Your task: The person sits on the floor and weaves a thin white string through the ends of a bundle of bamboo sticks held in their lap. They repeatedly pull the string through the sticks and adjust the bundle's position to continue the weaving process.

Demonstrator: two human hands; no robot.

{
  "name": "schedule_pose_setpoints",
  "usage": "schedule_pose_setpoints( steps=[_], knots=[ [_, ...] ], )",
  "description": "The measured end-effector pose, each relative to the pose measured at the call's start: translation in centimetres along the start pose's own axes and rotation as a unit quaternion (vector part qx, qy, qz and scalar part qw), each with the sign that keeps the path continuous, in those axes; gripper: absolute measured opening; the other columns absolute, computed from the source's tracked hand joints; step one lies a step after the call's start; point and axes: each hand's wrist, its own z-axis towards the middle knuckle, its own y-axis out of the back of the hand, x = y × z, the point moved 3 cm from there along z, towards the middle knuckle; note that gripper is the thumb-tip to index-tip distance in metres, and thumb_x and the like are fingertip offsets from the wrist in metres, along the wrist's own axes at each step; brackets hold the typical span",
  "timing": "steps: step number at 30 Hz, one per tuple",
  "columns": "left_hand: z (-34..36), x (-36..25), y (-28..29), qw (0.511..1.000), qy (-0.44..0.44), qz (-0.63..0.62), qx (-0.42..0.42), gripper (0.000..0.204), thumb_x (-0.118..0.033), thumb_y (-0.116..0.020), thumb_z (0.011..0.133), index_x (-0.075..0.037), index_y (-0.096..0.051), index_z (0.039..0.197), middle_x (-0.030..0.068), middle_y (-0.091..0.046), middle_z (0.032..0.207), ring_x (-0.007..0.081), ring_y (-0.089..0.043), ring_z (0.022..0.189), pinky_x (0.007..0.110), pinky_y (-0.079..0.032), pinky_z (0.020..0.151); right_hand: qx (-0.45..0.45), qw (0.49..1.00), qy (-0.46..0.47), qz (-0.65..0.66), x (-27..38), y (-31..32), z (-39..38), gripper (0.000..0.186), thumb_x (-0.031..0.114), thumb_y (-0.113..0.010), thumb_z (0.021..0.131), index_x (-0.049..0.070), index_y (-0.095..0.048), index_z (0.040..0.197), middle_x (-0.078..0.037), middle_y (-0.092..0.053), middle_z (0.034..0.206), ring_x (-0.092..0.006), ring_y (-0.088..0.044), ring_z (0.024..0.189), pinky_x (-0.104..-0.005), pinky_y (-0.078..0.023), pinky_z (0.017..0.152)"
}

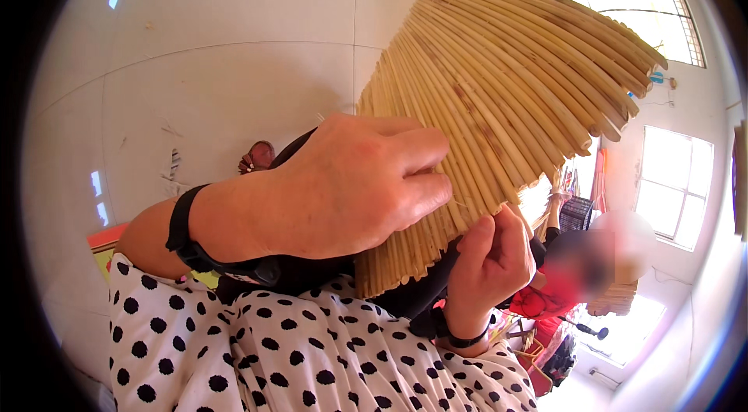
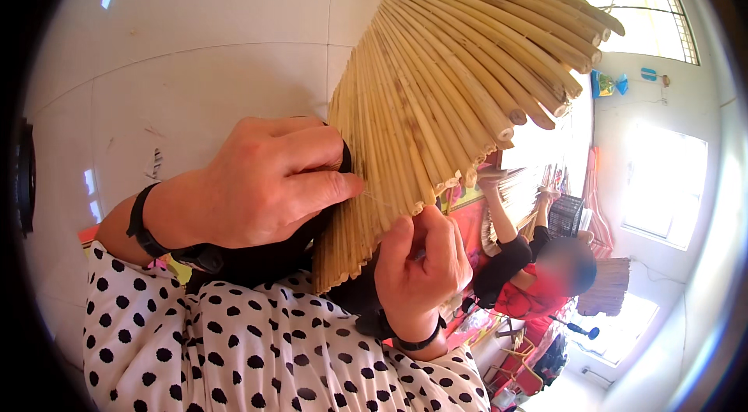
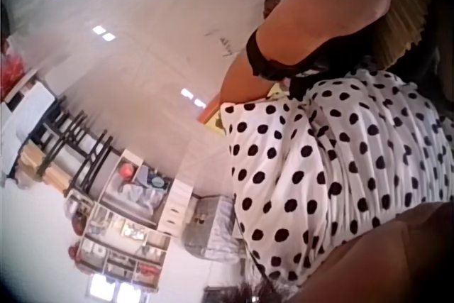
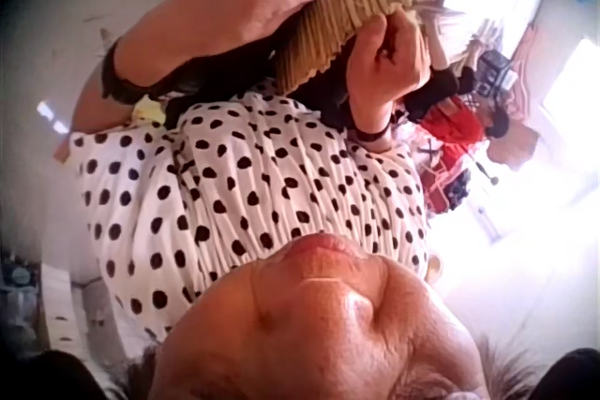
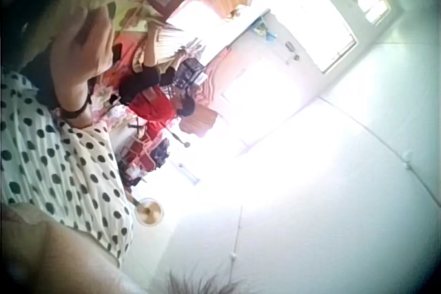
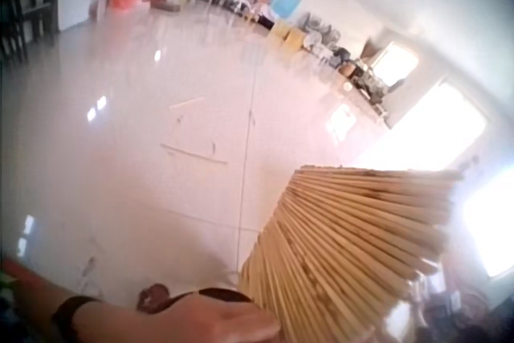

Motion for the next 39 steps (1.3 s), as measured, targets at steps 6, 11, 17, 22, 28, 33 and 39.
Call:
schedule_pose_setpoints(
  steps=[6, 11, 17, 22, 28, 33, 39],
  knots=[
    [0.2, -0.6, 0.0, 1.000, -0.005, -0.003, 0.001, 0.012, -0.007, -0.069, 0.070, -0.005, -0.068, 0.082, 0.0022, -0.047, 0.072, 0.0176, -0.054, 0.062, 0.030, -0.042, 0.046, -0.006, 1.000, -0.010, -0.003, -0.1, 0.4, -0.5, 0.011, 0.004, -0.067, 0.084, -0.004, -0.064, 0.091, -0.007, -0.055, 0.064, -0.0133, -0.049, 0.049, -0.0247, -0.038, 0.045],
    [0.5, -0.9, 0.0, 1.000, -0.007, -0.004, 0.006, 0.009, -0.007, -0.070, 0.072, -0.005, -0.067, 0.080, 0.0020, -0.046, 0.072, 0.0172, -0.053, 0.062, 0.031, -0.041, 0.045, -0.005, 1.000, -0.015, -0.005, -0.2, 0.6, -0.6, 0.012, 0.004, -0.067, 0.083, -0.004, -0.064, 0.091, -0.007, -0.056, 0.064, -0.0132, -0.049, 0.049, -0.0249, -0.038, 0.045],
    [0.7, -0.5, -0.4, 1.000, -0.004, -0.016, 0.003, 0.006, -0.006, -0.071, 0.074, -0.004, -0.066, 0.077, 0.0021, -0.046, 0.072, 0.0169, -0.052, 0.061, 0.031, -0.040, 0.044, -0.011, 1.000, -0.013, -0.005, -0.5, 0.2, -0.5, 0.012, 0.005, -0.068, 0.083, -0.003, -0.063, 0.090, -0.007, -0.056, 0.065, -0.0132, -0.050, 0.049, -0.0248, -0.039, 0.046],
    [0.8, -0.3, -0.7, 1.000, -0.008, -0.016, 0.008, 0.007, -0.005, -0.071, 0.074, -0.003, -0.065, 0.078, 0.0022, -0.046, 0.071, 0.0170, -0.051, 0.060, 0.031, -0.040, 0.044, -0.008, 1.000, -0.007, -0.021, -0.7, 0.2, -0.3, 0.012, 0.005, -0.068, 0.082, -0.003, -0.063, 0.090, -0.007, -0.056, 0.064, -0.0136, -0.051, 0.049, -0.0246, -0.040, 0.046],
    [1.1, -0.2, -0.4, 0.999, 0.000, -0.037, 0.016, 0.009, -0.005, -0.072, 0.073, -0.003, -0.065, 0.078, 0.0025, -0.044, 0.071, 0.0166, -0.049, 0.059, 0.030, -0.039, 0.044, -0.006, 1.000, -0.012, -0.011, -1.0, 0.1, -0.3, 0.013, 0.005, -0.068, 0.082, -0.003, -0.063, 0.091, -0.007, -0.056, 0.063, -0.0135, -0.051, 0.049, -0.0243, -0.039, 0.045],
    [1.1, -0.7, -0.4, 1.000, -0.001, -0.030, -0.007, 0.016, -0.003, -0.072, 0.075, -0.003, -0.057, 0.071, 0.0035, -0.042, 0.070, 0.0179, -0.048, 0.057, 0.032, -0.036, 0.042, -0.005, 1.000, -0.016, -0.006, -0.9, 0.3, -0.5, 0.013, 0.004, -0.069, 0.081, -0.003, -0.063, 0.091, -0.006, -0.055, 0.063, -0.0127, -0.051, 0.049, -0.0240, -0.039, 0.045],
    [1.7, -2.0, 0.3, 0.998, 0.024, -0.052, -0.019, 0.023, 0.000, -0.070, 0.077, -0.004, -0.049, 0.069, 0.0045, -0.039, 0.064, 0.0194, -0.046, 0.053, 0.034, -0.034, 0.041, -0.003, 1.000, 0.009, -0.022, -0.5, 0.4, -0.6, 0.014, 0.003, -0.069, 0.081, -0.003, -0.064, 0.092, -0.005, -0.054, 0.062, -0.0111, -0.048, 0.049, -0.0236, -0.038, 0.045]
  ],
)
